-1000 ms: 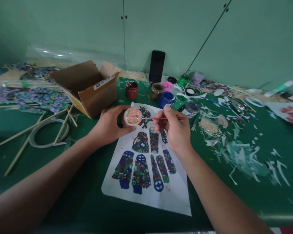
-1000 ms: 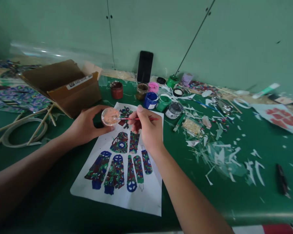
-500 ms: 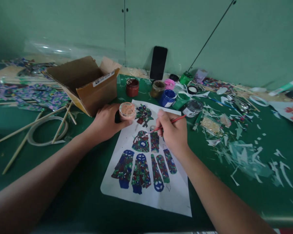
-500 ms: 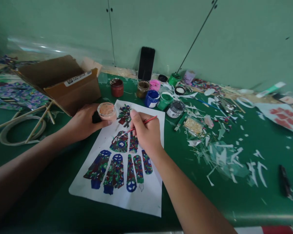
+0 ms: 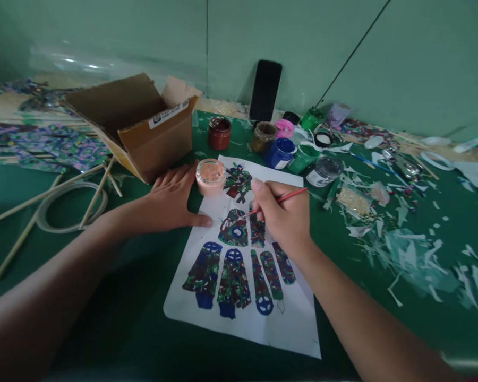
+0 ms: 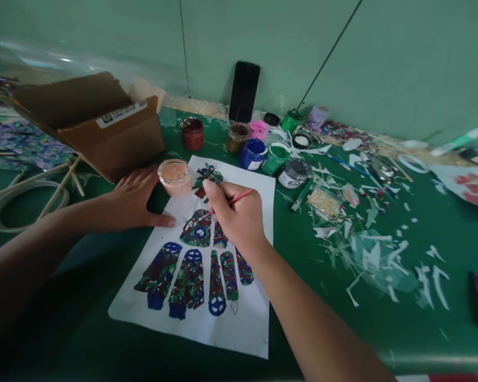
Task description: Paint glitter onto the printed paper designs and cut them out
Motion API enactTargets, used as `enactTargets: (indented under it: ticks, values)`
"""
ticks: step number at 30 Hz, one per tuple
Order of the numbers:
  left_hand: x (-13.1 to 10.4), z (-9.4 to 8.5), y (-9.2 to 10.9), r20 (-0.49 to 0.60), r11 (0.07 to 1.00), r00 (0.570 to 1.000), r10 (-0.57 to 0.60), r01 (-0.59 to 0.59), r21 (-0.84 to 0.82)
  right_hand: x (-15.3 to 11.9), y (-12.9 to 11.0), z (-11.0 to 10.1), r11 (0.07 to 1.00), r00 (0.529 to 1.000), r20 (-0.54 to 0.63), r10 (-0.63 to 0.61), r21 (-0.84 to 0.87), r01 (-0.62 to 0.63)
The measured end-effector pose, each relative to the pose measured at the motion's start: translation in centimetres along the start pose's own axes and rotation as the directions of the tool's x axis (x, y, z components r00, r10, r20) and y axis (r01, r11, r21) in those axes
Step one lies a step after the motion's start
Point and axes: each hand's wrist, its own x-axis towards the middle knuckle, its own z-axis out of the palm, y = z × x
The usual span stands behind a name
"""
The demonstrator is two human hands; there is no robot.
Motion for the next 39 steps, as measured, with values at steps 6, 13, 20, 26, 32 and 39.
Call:
enactTargets:
  ticks: [6, 13, 20, 26, 32, 39]
  values:
    - [0.09, 0.07, -0.27, 0.009, 1.000, 1.000, 0.000, 0.000, -0.010, 0.03, 0.21, -0.25, 0.999, 1.000, 0.009, -0.022, -0.026, 0.022]
    - [-0.20, -0.01, -0.09, -0.006, 1.000, 1.000, 0.016, -0.016, -0.017, -0.13, -0.04, -0.01, 0.996, 0.999, 0.050, 0.019, -0.092, -0.014]
    - [-0.07, 0.08, 0.02, -0.041, 0.999, 0.999, 0.034, -0.034, -0.006, -0.11, 0.12, -0.03, 0.993, 0.994, 0.113, 0.008, -0.119, 0.005]
    - [-0.14, 0.12, -0.01, -0.046, 1.000, 0.999, 0.027, -0.027, -0.006, -0.12, 0.11, -0.07, 0.990, 0.994, 0.109, -0.024, -0.135, 0.039]
    - [-0.06, 0.06, 0.03, -0.028, 1.000, 0.999, 0.017, -0.017, -0.001, -0.18, 0.21, -0.08, 0.978, 0.993, 0.116, -0.034, -0.200, 0.057]
    - [0.33, 0.27, -0.35, -0.033, 1.000, 0.999, -0.003, 0.002, -0.020, -0.14, 0.24, -0.15, 0.964, 0.991, 0.115, -0.070, -0.248, 0.097]
